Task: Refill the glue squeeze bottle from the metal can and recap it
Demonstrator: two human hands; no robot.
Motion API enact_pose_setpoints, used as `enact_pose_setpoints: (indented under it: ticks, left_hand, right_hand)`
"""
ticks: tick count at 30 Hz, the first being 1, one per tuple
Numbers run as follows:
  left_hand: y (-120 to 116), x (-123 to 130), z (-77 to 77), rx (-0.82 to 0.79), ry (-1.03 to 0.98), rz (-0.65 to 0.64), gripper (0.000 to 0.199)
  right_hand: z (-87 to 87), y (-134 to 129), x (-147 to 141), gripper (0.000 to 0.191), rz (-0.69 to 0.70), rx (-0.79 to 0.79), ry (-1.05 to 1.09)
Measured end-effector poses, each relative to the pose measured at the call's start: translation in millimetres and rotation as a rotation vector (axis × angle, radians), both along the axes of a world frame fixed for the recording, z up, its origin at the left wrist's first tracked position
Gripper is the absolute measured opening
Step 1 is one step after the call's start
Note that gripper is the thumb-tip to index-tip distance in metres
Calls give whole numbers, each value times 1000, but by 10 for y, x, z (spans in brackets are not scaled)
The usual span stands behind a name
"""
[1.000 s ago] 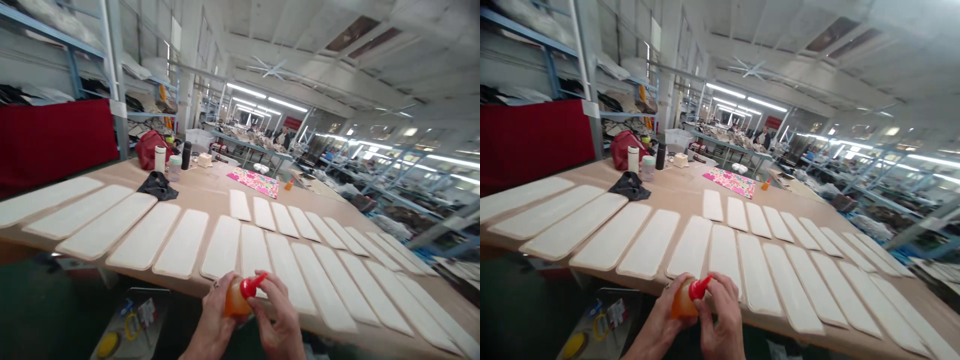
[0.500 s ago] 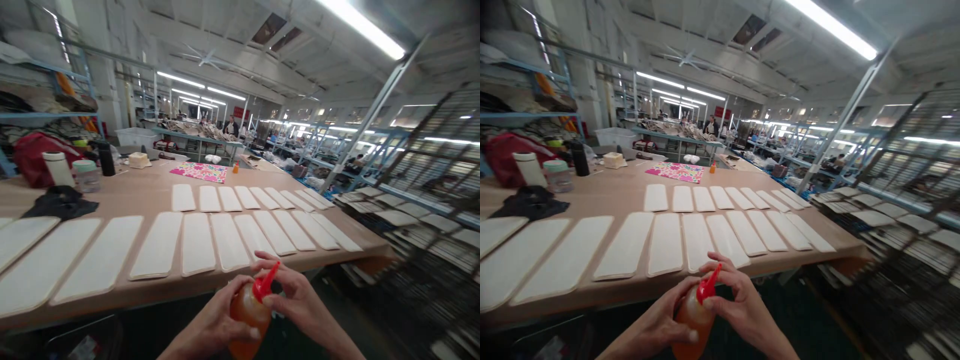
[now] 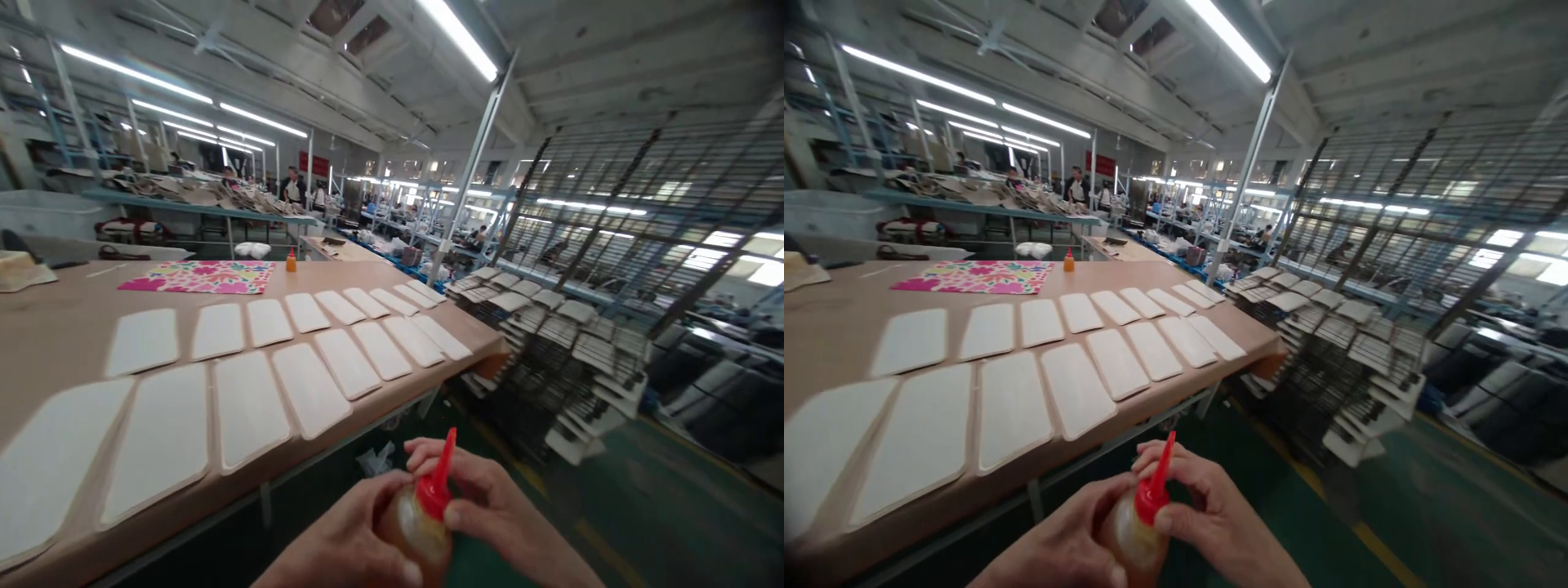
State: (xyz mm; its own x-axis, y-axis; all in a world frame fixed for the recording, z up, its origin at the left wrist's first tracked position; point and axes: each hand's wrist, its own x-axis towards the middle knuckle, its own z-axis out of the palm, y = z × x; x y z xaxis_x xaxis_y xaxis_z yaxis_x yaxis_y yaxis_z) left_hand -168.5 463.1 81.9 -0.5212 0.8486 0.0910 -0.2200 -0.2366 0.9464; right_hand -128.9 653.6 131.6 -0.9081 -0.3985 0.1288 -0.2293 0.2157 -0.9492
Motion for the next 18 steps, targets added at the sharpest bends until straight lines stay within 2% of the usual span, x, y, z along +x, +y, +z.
enact_pose_setpoints:
  ticks: [3, 7, 9, 11, 15, 18]
  left_hand:
    - [352, -132, -85, -148, 134, 135, 52]
    - [860, -421, -282, -424, 353, 417, 55]
    - [1071, -614, -365, -452, 360, 452, 55]
    - [1238, -826, -419, -424, 335, 424, 50]
    - [1508, -1219, -470, -365, 323, 432, 55]
    - [1679, -1487, -493, -290, 323, 448, 55]
  right_hand:
    - [-224, 246, -36, 30, -260, 102, 118]
    - [-532, 515, -274, 26, -637, 263, 174]
    - [-651, 631, -458, 24, -759, 314, 215]
    - [-734, 722, -663, 30, -818, 265, 208]
    - [-823, 802, -1028, 61, -888, -81, 148]
    - [-850, 867, -1140, 60, -999, -171, 256]
